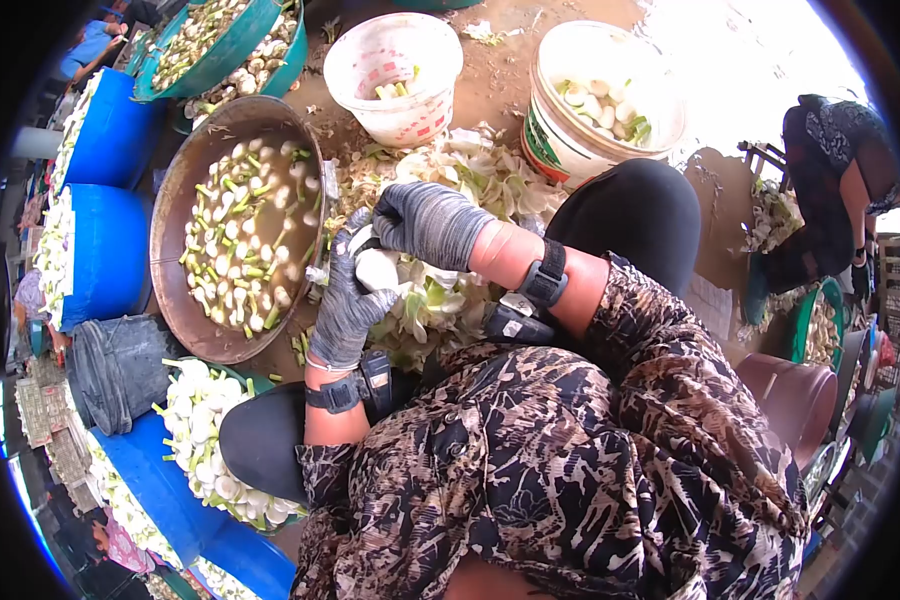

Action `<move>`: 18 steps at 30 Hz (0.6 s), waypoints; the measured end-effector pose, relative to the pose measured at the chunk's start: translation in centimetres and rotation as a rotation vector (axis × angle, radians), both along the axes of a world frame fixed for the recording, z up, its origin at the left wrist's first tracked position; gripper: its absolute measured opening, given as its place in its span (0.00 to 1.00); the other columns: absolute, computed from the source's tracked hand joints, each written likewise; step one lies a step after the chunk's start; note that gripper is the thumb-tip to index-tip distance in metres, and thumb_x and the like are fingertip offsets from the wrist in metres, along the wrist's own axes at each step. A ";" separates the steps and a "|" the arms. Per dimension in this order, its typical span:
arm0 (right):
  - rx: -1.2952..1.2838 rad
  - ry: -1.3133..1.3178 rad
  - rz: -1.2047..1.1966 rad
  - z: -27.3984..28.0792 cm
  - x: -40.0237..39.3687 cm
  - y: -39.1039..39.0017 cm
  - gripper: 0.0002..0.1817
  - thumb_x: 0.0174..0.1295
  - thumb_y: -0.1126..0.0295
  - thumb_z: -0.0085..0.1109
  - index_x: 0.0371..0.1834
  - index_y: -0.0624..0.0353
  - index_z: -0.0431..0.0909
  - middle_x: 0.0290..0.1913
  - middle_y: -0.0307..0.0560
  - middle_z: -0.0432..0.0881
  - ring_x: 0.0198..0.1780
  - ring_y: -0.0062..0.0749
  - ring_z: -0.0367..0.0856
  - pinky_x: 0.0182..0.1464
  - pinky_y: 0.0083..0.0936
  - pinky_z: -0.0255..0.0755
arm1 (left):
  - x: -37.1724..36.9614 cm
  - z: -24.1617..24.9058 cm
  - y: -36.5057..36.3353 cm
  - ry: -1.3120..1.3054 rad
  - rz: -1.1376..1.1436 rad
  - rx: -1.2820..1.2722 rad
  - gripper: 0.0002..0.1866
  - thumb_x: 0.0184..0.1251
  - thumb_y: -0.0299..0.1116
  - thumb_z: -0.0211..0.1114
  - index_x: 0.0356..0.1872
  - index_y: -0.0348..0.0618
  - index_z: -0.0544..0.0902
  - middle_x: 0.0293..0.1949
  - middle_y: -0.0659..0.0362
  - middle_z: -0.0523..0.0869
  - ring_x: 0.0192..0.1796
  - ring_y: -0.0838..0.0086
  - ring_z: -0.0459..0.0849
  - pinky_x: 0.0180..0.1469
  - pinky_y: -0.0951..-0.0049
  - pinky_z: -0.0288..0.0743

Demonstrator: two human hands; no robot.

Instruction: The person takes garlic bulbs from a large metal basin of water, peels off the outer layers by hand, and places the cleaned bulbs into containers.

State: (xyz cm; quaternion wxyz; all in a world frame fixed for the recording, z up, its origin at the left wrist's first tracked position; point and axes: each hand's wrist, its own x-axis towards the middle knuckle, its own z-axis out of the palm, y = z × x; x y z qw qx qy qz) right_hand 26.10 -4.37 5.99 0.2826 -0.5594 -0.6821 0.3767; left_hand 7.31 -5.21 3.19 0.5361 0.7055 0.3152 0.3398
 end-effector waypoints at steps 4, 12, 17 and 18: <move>-0.028 0.227 0.083 0.1 0.4 -0.5 0.10 0.68 0.67 0.58 0.44 0.64 0.77 0.35 0.48 0.82 0.38 0.21 0.77 0.44 0.26 0.74 | 0.0 0.7 -0.2 0.068 0.091 0.070 0.38 0.59 0.22 0.61 0.70 0.39 0.54 0.61 0.50 0.70 0.63 0.66 0.71 0.67 0.67 0.64; -0.006 0.134 -0.033 -0.1 -1.3 -1.2 0.10 0.65 0.66 0.61 0.39 0.63 0.77 0.28 0.40 0.80 0.32 0.24 0.79 0.38 0.26 0.75 | 0.1 0.7 -0.8 0.163 0.242 -0.032 0.30 0.65 0.24 0.56 0.69 0.37 0.59 0.54 0.54 0.75 0.58 0.70 0.73 0.63 0.70 0.68; -0.402 0.780 -0.333 -0.5 0.2 0.9 0.18 0.70 0.55 0.55 0.38 0.62 0.77 0.24 0.38 0.75 0.23 0.20 0.75 0.29 0.21 0.77 | 0.5 0.9 -0.6 -0.146 0.329 -0.160 0.34 0.60 0.20 0.57 0.69 0.37 0.59 0.53 0.54 0.78 0.56 0.69 0.76 0.63 0.70 0.69; -0.389 0.761 -0.327 -0.8 0.3 1.2 0.21 0.71 0.53 0.52 0.38 0.63 0.77 0.24 0.37 0.76 0.24 0.23 0.76 0.30 0.22 0.76 | 0.6 0.8 -0.6 -0.215 0.314 -0.164 0.34 0.59 0.19 0.57 0.69 0.38 0.58 0.54 0.53 0.77 0.56 0.69 0.76 0.63 0.70 0.69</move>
